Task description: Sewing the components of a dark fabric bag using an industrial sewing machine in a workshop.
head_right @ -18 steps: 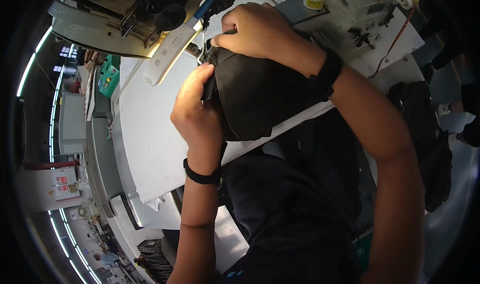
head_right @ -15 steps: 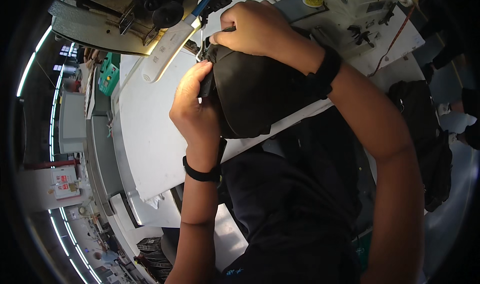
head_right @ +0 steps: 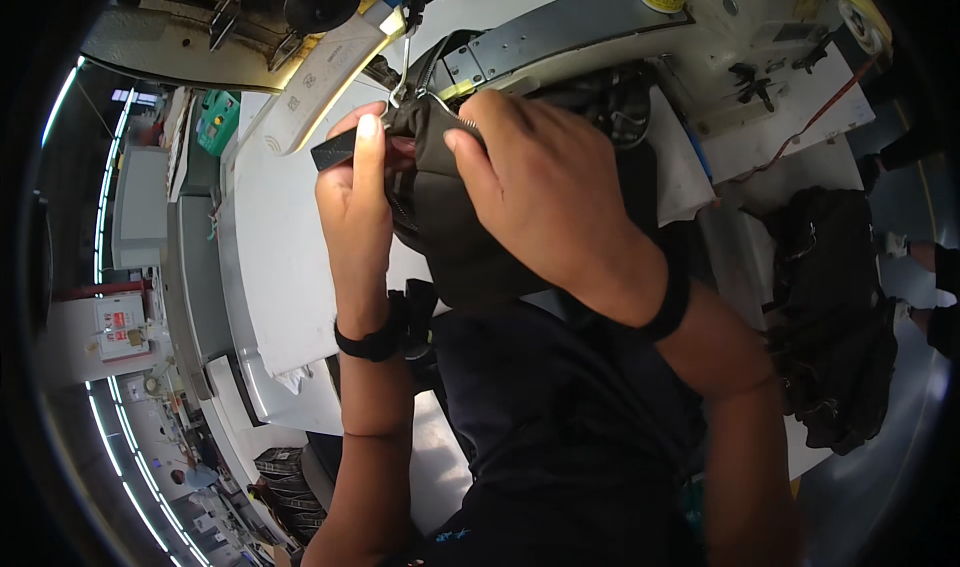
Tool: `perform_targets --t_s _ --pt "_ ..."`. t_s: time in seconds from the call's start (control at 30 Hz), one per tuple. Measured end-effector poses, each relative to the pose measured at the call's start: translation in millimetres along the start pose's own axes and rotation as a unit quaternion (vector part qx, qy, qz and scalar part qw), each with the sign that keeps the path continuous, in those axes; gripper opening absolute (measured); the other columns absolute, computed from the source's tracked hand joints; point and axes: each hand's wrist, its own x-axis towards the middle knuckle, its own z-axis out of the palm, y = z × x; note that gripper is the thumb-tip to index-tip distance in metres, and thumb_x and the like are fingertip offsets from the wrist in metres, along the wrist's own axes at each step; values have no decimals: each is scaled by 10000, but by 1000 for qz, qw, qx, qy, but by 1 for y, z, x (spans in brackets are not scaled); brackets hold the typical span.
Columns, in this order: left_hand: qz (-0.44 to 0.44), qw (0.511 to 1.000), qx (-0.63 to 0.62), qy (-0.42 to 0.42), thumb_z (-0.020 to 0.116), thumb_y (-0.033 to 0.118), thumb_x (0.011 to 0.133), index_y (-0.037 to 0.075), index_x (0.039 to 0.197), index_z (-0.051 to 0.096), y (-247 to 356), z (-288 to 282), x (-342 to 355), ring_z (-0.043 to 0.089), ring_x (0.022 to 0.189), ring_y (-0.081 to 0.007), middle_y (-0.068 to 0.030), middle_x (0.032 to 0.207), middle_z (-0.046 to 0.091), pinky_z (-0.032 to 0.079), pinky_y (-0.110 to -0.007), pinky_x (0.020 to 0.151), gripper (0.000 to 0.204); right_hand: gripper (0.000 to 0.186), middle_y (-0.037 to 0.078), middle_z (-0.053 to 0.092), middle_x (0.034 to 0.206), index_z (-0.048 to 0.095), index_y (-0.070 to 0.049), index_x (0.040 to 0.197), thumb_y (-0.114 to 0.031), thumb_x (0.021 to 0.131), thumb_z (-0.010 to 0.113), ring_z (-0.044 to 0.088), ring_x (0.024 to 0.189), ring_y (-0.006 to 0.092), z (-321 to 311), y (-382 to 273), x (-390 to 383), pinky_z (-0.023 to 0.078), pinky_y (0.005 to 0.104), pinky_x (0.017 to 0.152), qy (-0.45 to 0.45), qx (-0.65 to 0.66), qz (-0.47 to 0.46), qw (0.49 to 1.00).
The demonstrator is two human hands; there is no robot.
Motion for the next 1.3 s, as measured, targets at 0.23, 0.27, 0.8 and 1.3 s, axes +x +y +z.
perform_targets --t_s 0.23,0.27,0.8,1.3 --pt "66 983 169 -34 635 179 1041 -90 1256 645 8 -10 15 630 839 -101 -77 955 700 496 -230 759 344 178 154 702 777 630 -14 908 -181 948 677 687 712 361 -2 -2 3 538 444 630 -89 63 118 987" --pt "29 991 129 -32 645 174 1035 -89 1266 639 8 -9 12 626 822 -97 -73 939 697 494 -230 743 350 194 164 696 765 633 -16 893 -197 955 663 684 711 371 2 0 6 535 453 627 -80 38 94 992" --pt "-70 988 -136 -13 699 112 984 -72 1263 613 -6 2 8 597 751 -105 -57 855 656 479 -240 708 345 211 167 638 671 626 -37 831 -212 942 660 648 666 396 -3 10 25 506 461 604 -72 -40 87 993" --pt "-97 984 -149 0 671 67 956 -62 1205 574 -2 6 13 573 708 -109 -48 823 610 452 -250 624 296 268 16 602 1012 755 -145 1042 -19 852 612 656 832 232 -1 40 36 536 374 689 -73 -50 -210 974"
